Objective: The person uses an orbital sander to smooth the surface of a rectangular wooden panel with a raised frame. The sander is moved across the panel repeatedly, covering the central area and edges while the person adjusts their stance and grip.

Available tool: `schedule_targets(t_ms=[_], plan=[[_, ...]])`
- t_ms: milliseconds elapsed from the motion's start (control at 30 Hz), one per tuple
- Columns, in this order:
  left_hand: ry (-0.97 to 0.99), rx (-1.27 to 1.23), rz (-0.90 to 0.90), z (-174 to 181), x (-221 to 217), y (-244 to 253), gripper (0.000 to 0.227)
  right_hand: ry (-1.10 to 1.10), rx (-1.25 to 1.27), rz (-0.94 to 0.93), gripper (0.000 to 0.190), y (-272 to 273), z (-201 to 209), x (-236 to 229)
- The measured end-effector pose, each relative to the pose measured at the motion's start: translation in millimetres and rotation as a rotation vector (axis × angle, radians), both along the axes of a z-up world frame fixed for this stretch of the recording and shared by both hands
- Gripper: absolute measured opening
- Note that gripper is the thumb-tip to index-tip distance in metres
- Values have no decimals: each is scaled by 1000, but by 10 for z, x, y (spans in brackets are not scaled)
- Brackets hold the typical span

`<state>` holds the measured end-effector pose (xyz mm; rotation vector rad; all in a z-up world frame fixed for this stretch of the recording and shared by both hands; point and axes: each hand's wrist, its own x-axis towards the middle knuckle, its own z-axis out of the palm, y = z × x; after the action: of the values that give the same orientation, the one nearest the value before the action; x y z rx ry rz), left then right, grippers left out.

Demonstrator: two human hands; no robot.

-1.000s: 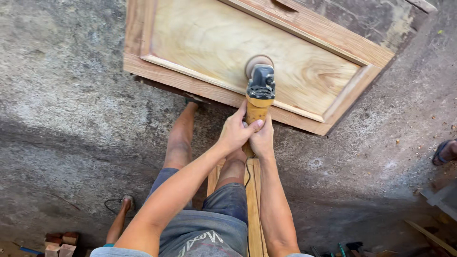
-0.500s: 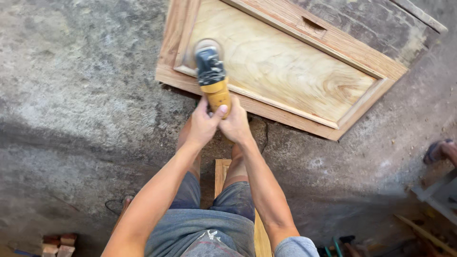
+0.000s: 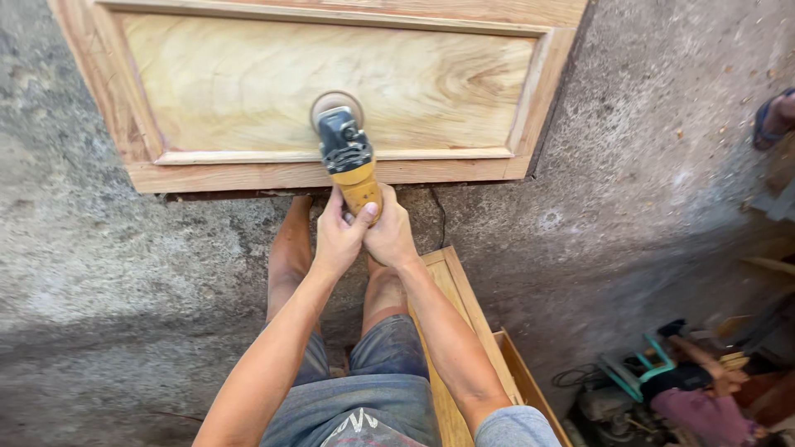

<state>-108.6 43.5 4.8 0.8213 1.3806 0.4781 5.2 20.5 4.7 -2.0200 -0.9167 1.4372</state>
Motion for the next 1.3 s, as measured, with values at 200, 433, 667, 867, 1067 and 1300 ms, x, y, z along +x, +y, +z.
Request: schedule_targets(t_ms=[200, 433, 667, 867, 1067, 1300], plan=[[7, 31, -161, -28, 615, 28, 74, -25, -85, -176, 62, -263, -111, 524], [67, 76, -450, -79, 1120, 38, 80, -72, -88, -356, 57, -473, -138, 928], [104, 44, -408, -116, 1128, 117, 86, -57, -65, -386, 68, -336, -174, 847], [119, 7, -517, -125, 1257, 27, 92, -12, -173, -547, 62, -445, -106, 938], [163, -52, -616, -77, 1413, 120, 95, 4, -226, -596, 65, -460, -93, 1019], [139, 56, -706, -56, 1471, 210, 94, -4, -180, -652, 66, -497, -182, 1005]])
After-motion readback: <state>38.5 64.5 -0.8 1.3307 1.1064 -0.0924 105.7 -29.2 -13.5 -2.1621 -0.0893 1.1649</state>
